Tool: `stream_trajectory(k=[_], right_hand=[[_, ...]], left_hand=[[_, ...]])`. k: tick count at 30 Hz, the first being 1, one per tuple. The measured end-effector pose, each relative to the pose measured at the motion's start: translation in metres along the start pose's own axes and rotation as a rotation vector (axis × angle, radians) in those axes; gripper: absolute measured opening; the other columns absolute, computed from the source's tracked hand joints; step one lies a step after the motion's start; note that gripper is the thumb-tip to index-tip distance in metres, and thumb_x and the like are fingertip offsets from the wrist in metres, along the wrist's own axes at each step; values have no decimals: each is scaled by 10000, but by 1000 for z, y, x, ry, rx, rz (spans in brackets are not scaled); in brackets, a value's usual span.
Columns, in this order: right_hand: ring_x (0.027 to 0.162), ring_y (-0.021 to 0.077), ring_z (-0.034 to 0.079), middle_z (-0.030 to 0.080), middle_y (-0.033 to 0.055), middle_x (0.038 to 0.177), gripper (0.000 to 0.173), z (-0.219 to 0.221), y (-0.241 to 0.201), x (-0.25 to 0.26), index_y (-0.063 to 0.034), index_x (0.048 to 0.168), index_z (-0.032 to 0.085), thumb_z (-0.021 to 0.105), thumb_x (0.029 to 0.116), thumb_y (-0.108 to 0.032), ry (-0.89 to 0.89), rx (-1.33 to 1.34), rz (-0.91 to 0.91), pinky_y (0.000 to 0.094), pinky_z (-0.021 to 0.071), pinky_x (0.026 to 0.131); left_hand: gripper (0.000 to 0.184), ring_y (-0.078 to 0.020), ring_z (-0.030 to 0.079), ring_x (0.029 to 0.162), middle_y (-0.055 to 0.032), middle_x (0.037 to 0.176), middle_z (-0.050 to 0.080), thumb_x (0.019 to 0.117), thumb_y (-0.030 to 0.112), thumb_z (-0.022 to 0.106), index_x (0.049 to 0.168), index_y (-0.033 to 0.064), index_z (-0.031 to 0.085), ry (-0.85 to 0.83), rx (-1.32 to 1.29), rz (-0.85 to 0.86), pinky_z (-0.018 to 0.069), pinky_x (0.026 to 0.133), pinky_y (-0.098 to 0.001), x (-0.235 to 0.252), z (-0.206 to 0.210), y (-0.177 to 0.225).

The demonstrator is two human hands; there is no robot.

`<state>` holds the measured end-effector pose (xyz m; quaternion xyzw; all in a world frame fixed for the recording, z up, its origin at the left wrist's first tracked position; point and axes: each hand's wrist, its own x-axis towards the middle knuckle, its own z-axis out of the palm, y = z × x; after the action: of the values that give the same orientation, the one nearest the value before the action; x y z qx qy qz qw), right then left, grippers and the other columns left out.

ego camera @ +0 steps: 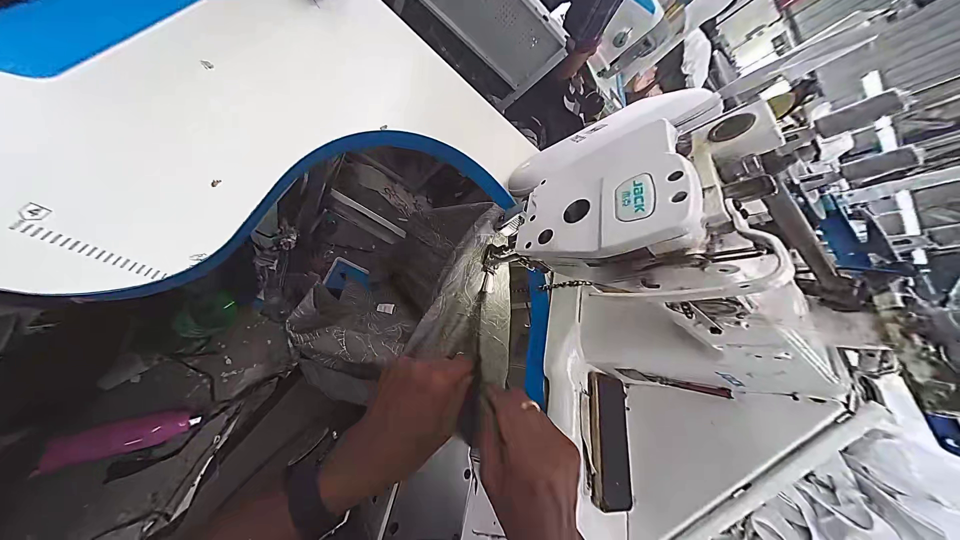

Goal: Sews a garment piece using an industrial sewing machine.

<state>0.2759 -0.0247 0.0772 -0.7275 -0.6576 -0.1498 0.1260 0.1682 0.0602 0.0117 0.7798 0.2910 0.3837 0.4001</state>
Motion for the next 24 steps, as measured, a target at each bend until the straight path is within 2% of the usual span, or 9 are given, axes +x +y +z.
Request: stream_trajectory(k=[3,10,12,16,18,20,22,23,24], right_hand=[[580,208,662,659,82,692,168,14,-11,16,-39,831,725,578,897,-86,-6,-231,-108,291,476,451],[682,298,683,677,165,841,121,44,0,36,-26,793,739,640,820,-90,140,-190,78,371,486,475],[746,351,705,702,206,938,122,44,8,29,-2,836,752,660,789,-68,111,-148,158,428,518,500],[790,410,696,693,229,915,151,31,27,2,40,910,751,707,774,-10,-181,14,385,557,541,619],[815,429,680,684,239,901,141,32,35,-5,38,943,748,727,813,-14,-388,135,493,604,517,668],[871,421,685,698,228,915,137,36,44,-9,29,974,749,711,876,-58,-553,216,570,622,509,742],[878,373,694,713,211,903,132,36,52,-16,36,966,748,687,919,-72,-597,333,630,587,518,785],[760,269,668,686,149,793,108,39,58,-21,30,878,730,659,900,-48,-494,461,624,485,527,709],[632,92,549,574,14,673,125,43,60,-28,-22,763,656,581,862,-32,-327,632,615,302,456,603]], left_hand=[[217,-268,662,566,-108,643,642,914,97,528,792,26,694,51,18,14,489,490,-434,13,6,-9],[279,-307,730,737,-154,800,736,1002,124,528,1035,-5,773,-38,-116,-49,564,686,-498,33,-4,-17],[305,-270,700,686,-133,764,723,1019,160,525,1108,4,772,-119,-154,-95,547,672,-466,22,-15,-13],[328,-164,660,715,-88,854,724,1025,183,519,1251,31,703,-321,-311,-258,538,698,-375,7,-33,-24],[320,-71,500,580,28,707,571,1004,261,558,1240,70,661,-312,-333,-295,446,577,-273,15,-34,-30],[456,-38,420,521,88,637,486,977,351,637,1346,88,583,-345,-319,-327,400,539,-237,26,-35,-28],[524,-69,480,561,47,679,565,991,324,640,1439,73,534,-407,-315,-348,446,598,-272,30,-34,-23],[490,-71,549,597,15,741,648,1006,280,610,1436,55,537,-415,-335,-335,494,631,-277,30,-33,-23],[439,-55,551,607,5,777,664,1020,237,576,1412,37,562,-398,-378,-323,492,624,-256,28,-31,-24]])
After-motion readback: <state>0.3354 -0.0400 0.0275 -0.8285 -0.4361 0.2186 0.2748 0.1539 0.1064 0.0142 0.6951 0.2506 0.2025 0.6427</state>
